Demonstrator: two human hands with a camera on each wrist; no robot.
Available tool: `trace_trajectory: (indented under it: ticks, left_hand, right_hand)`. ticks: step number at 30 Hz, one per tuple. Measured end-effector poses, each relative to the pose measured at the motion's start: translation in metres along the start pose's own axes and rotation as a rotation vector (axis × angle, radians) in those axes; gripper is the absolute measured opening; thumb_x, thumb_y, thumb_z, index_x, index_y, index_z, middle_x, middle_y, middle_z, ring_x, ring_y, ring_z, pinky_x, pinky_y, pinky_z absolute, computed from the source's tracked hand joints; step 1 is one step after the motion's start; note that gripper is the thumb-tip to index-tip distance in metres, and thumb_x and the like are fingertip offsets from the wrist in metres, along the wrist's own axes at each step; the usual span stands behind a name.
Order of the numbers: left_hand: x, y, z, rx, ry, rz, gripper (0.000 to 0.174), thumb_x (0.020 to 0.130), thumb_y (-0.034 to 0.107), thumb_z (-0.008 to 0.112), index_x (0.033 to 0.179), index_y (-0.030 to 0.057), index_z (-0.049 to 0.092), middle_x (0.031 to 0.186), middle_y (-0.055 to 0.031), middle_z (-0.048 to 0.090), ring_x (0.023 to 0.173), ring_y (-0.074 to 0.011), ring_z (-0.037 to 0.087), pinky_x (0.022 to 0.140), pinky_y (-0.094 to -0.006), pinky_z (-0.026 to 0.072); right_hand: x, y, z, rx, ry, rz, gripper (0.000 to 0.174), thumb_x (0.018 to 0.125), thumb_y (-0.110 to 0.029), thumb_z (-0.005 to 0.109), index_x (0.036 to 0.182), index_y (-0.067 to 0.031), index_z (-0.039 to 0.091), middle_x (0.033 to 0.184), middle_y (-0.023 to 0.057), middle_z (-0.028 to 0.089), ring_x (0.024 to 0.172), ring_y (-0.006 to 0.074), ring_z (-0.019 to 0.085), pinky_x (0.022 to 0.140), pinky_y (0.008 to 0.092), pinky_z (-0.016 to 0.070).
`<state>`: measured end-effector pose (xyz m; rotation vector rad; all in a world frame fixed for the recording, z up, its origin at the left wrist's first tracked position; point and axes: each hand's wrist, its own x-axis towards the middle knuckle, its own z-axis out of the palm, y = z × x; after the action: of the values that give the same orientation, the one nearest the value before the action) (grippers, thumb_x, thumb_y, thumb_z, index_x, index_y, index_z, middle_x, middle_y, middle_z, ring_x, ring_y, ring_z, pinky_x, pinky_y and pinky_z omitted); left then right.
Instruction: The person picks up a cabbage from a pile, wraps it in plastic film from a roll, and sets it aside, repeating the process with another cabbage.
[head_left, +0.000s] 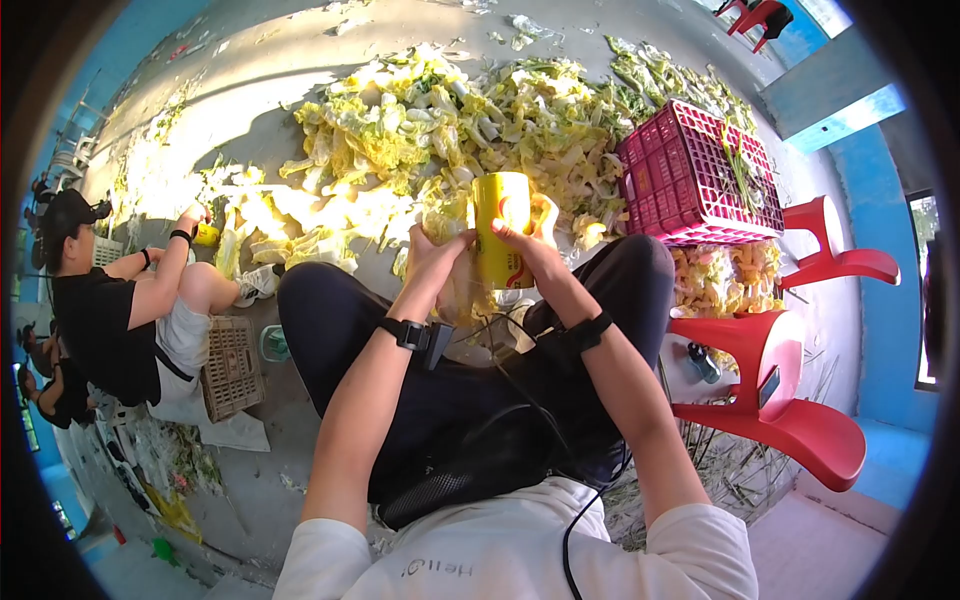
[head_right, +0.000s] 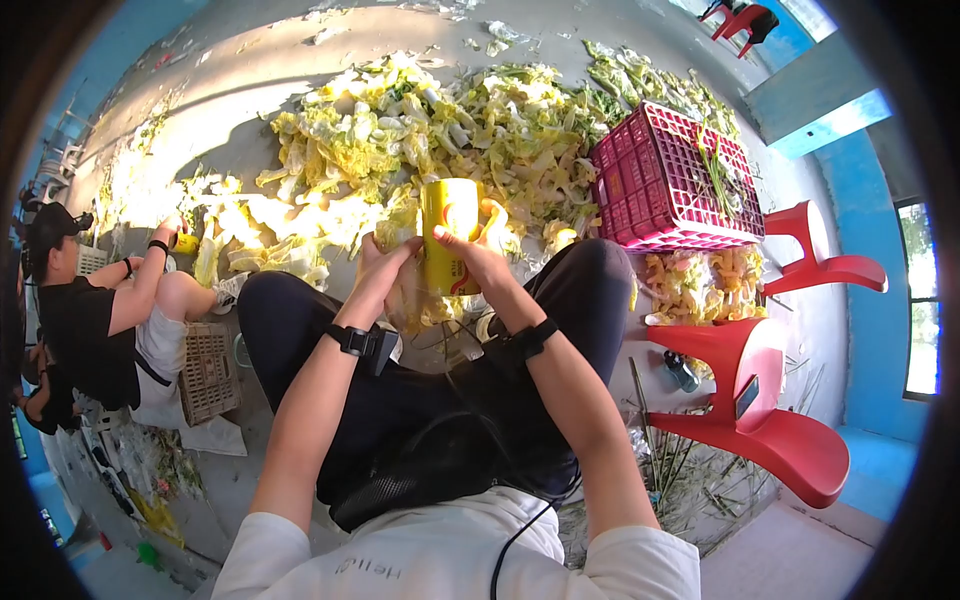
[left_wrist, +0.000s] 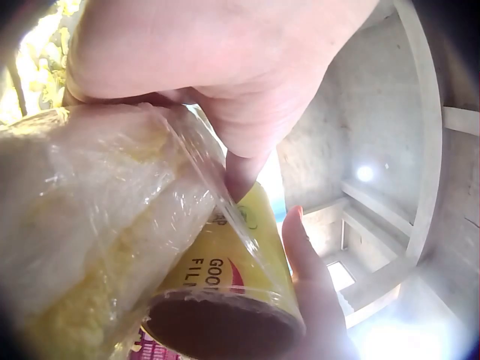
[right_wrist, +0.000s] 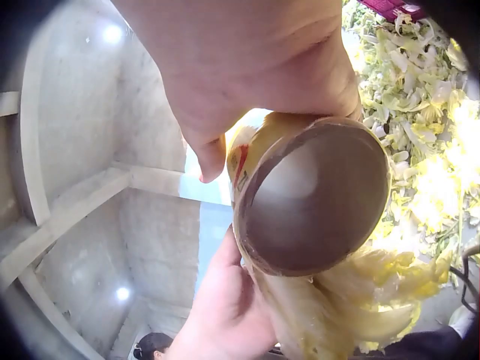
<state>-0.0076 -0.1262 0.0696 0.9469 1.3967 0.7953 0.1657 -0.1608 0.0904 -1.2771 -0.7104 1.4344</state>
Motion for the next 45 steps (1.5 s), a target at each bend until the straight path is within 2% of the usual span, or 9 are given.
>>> trace_trajectory:
  ticks: [7,15,17,25,26,29,30,42,45]
  left_hand:
    - [0.0,-0.004,0.0,-0.013,0.006,0.085,0.073,0.081,0.023,0.081,0.129,-0.0072,0.035,0.12,-0.0203,0.057,0.105,-0.0242,0.062,0.085,-0.0342,0.0541]
    - [-0.001,0.002,-0.005,0.159,0.152,0.059,0.084,0.075,0.026,0.084,0.133,-0.0078,0.032,0.123,-0.0244,0.054,0.107,-0.027,0.061,0.087,-0.0358,0.0528]
    - [-0.004,0.007,-0.006,0.157,0.163,0.063,0.085,0.077,0.024,0.083,0.136,-0.0078,0.03,0.126,-0.0242,0.052,0.108,-0.0258,0.061,0.085,-0.0351,0.0539]
    - [-0.004,0.018,-0.016,-0.488,-0.037,0.107,0.073,0.072,0.019,0.084,0.127,-0.0053,0.043,0.113,-0.0167,0.061,0.098,-0.0239,0.064,0.085,-0.0363,0.0535]
    - [0.002,0.01,-0.019,-0.449,-0.099,0.145,0.058,0.08,0.028,0.076,0.121,-0.0032,0.051,0.107,-0.0139,0.064,0.093,-0.0225,0.066,0.082,-0.0362,0.0548]
    - [-0.004,0.022,-0.039,-0.719,-0.524,-0.065,0.062,0.088,0.046,0.062,0.123,-0.0034,0.053,0.107,-0.0141,0.066,0.09,-0.0252,0.067,0.081,-0.0391,0.0558]
    - [-0.023,0.042,-0.032,-0.639,-0.54,0.011,0.068,0.09,0.057,0.046,0.124,-0.0006,0.057,0.11,-0.014,0.067,0.096,-0.024,0.067,0.082,-0.0376,0.0553]
    - [-0.011,0.023,-0.022,-0.652,-0.413,0.106,0.065,0.092,0.047,0.057,0.138,0.002,0.046,0.125,-0.0126,0.061,0.112,-0.0242,0.062,0.095,-0.038,0.051]
    - [-0.009,0.022,-0.015,-0.539,-0.168,0.205,0.068,0.093,0.039,0.058,0.144,-0.0002,0.037,0.132,-0.0148,0.057,0.116,-0.0246,0.06,0.097,-0.0385,0.05]
  right_hand:
    - [0.013,0.008,-0.006,0.046,0.034,-0.078,0.071,0.078,-0.02,0.087,0.123,-0.0114,0.033,0.108,0.0124,0.062,0.093,0.019,0.062,0.078,0.0356,0.0538]
    - [0.012,0.012,-0.009,-0.372,-0.026,0.012,0.096,0.079,-0.048,0.081,0.152,-0.0151,0.028,0.122,0.011,0.06,0.084,0.0171,0.065,0.054,0.0281,0.0523]
    - [0.023,0.031,-0.011,-0.329,-0.041,-0.154,0.105,0.074,-0.045,0.086,0.154,-0.0138,0.026,0.121,0.0091,0.061,0.089,0.0169,0.064,0.059,0.0289,0.0534]
    - [0.006,-0.005,-0.006,0.05,-0.218,0.108,0.074,0.083,-0.027,0.081,0.141,-0.0107,0.039,0.122,0.0066,0.059,0.105,0.0171,0.061,0.086,0.0317,0.0528]
    - [0.01,-0.004,-0.006,0.144,-0.255,-0.031,0.064,0.086,-0.022,0.078,0.138,-0.0091,0.043,0.122,0.006,0.059,0.106,0.0171,0.061,0.09,0.0337,0.0521]
    - [0.012,-0.009,-0.02,0.679,-0.526,0.264,0.062,0.095,-0.035,0.064,0.143,-0.0026,0.04,0.14,0.0146,0.053,0.124,0.026,0.056,0.102,0.0407,0.0484]
    - [0.007,-0.014,-0.012,0.649,-0.586,0.136,0.068,0.096,-0.039,0.06,0.146,0.0007,0.036,0.143,0.0185,0.05,0.128,0.0294,0.053,0.106,0.0421,0.045]
    - [-0.01,-0.017,-0.012,0.462,-0.481,0.038,0.057,0.095,-0.031,0.063,0.141,-0.0024,0.045,0.136,0.0109,0.057,0.121,0.0216,0.058,0.102,0.0373,0.047]
    - [-0.007,-0.017,-0.01,0.329,-0.425,0.014,0.057,0.093,-0.026,0.067,0.141,-0.0031,0.045,0.134,0.0093,0.058,0.118,0.0197,0.058,0.1,0.0344,0.0472]
